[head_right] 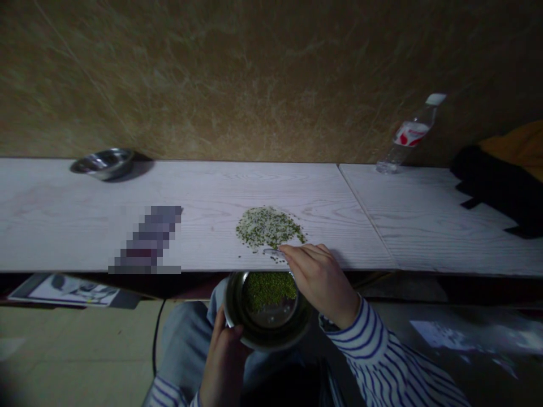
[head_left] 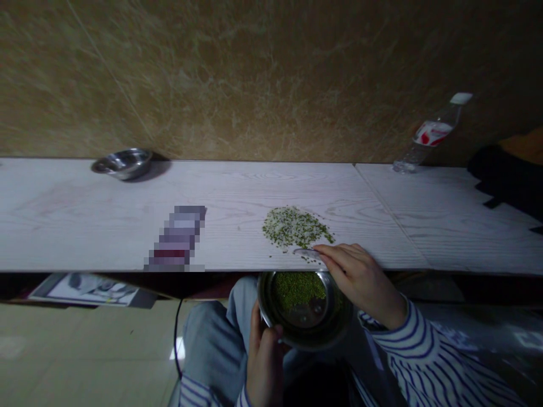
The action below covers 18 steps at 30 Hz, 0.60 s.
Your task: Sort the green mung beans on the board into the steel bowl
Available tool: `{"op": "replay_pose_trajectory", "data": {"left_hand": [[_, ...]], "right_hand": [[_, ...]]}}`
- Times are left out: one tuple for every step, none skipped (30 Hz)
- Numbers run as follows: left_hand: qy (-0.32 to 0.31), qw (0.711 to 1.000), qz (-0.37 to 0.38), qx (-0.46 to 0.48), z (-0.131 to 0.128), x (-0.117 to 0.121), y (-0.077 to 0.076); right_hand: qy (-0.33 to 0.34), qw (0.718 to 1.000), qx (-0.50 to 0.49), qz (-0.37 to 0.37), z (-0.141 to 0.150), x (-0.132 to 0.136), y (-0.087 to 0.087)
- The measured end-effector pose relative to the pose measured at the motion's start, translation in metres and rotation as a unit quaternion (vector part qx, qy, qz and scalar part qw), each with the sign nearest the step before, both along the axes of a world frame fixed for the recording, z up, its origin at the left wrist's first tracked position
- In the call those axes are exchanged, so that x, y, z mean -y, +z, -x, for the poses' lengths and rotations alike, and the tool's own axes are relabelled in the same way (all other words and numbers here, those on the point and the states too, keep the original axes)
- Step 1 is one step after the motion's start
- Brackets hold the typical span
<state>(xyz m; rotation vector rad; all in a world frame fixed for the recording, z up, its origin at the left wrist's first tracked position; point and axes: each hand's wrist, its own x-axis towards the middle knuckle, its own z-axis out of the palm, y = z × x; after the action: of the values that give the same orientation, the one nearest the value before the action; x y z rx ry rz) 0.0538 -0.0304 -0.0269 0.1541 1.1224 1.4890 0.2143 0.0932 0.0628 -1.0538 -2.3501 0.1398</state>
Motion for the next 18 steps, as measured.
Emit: {"op": "replay_pose_trajectory", "data": {"left_hand": [[-0.01, 1.0, 0.001, 0.023, 0.0, 0.0, -0.001], [-0.009, 1.0, 0.0, 0.028, 0.0, 0.001, -0.001], [-0.009, 1.0, 0.001, 0.03, 0.0, 0.001, -0.002], [-0.01, 0.999, 0.003, 0.03, 0.0, 0.001, -0.002], [-0.011, 0.999, 0.004, 0.03, 0.0, 0.001, -0.002], [-0.012, 1.0, 0.003, 0.028, -0.001, 0.001, -0.002], [-0.013, 1.0, 0.002, 0.024, -0.001, 0.0, -0.002], [-0.014, 1.0, 0.0, 0.021, -0.001, 0.0, -0.001], [-0.016, 1.0, -0.002, 0.018, -0.001, 0.0, 0.0], [-0.017, 1.0, -0.004, 0.016, -0.002, 0.0, 0.001], [-0.018, 1.0, -0.006, 0.017, -0.002, -0.001, 0.001], [-0.019, 1.0, -0.008, 0.017, -0.002, -0.001, 0.002], [-0.019, 1.0, -0.008, 0.017, -0.001, -0.001, 0.003], [-0.019, 1.0, -0.008, 0.015, -0.001, -0.001, 0.004], [-0.017, 1.0, -0.006, 0.012, -0.001, -0.001, 0.005], [-0.015, 1.0, -0.003, 0.009, -0.001, -0.001, 0.006], [-0.015, 1.0, -0.001, 0.008, -0.001, -0.001, 0.006], [-0.015, 1.0, -0.001, 0.009, -0.001, -0.001, 0.006]], "right_hand": [[0.005, 1.0, 0.0, 0.004, 0.0, 0.0, 0.001], [0.012, 1.0, -0.001, 0.007, 0.001, 0.001, 0.002], [0.02, 1.0, -0.003, 0.009, 0.001, 0.001, 0.003], [0.027, 1.0, -0.005, 0.01, 0.0, 0.002, 0.004], [0.033, 0.999, -0.006, 0.01, 0.0, 0.002, 0.005], [0.036, 0.999, -0.007, 0.008, -0.001, 0.003, 0.005], [0.034, 0.999, -0.008, 0.005, -0.001, 0.003, 0.005], [0.03, 1.0, -0.008, 0.001, -0.002, 0.003, 0.005], [0.025, 1.0, -0.008, -0.004, -0.002, 0.002, 0.005], [0.02, 1.0, -0.007, -0.007, -0.002, 0.002, 0.005], [0.018, 1.0, -0.006, -0.008, -0.002, 0.002, 0.005], [0.02, 1.0, -0.005, -0.007, -0.001, 0.003, 0.005], [0.025, 1.0, -0.004, -0.004, 0.0, 0.004, 0.005], [0.03, 1.0, -0.005, 0.0, 0.002, 0.006, 0.006], [0.036, 0.999, -0.006, 0.004, 0.004, 0.008, 0.006], [0.042, 0.999, -0.008, 0.008, 0.006, 0.011, 0.007], [0.047, 0.999, -0.01, 0.011, 0.008, 0.013, 0.008], [0.051, 0.999, -0.011, 0.013, 0.009, 0.015, 0.008]]}}
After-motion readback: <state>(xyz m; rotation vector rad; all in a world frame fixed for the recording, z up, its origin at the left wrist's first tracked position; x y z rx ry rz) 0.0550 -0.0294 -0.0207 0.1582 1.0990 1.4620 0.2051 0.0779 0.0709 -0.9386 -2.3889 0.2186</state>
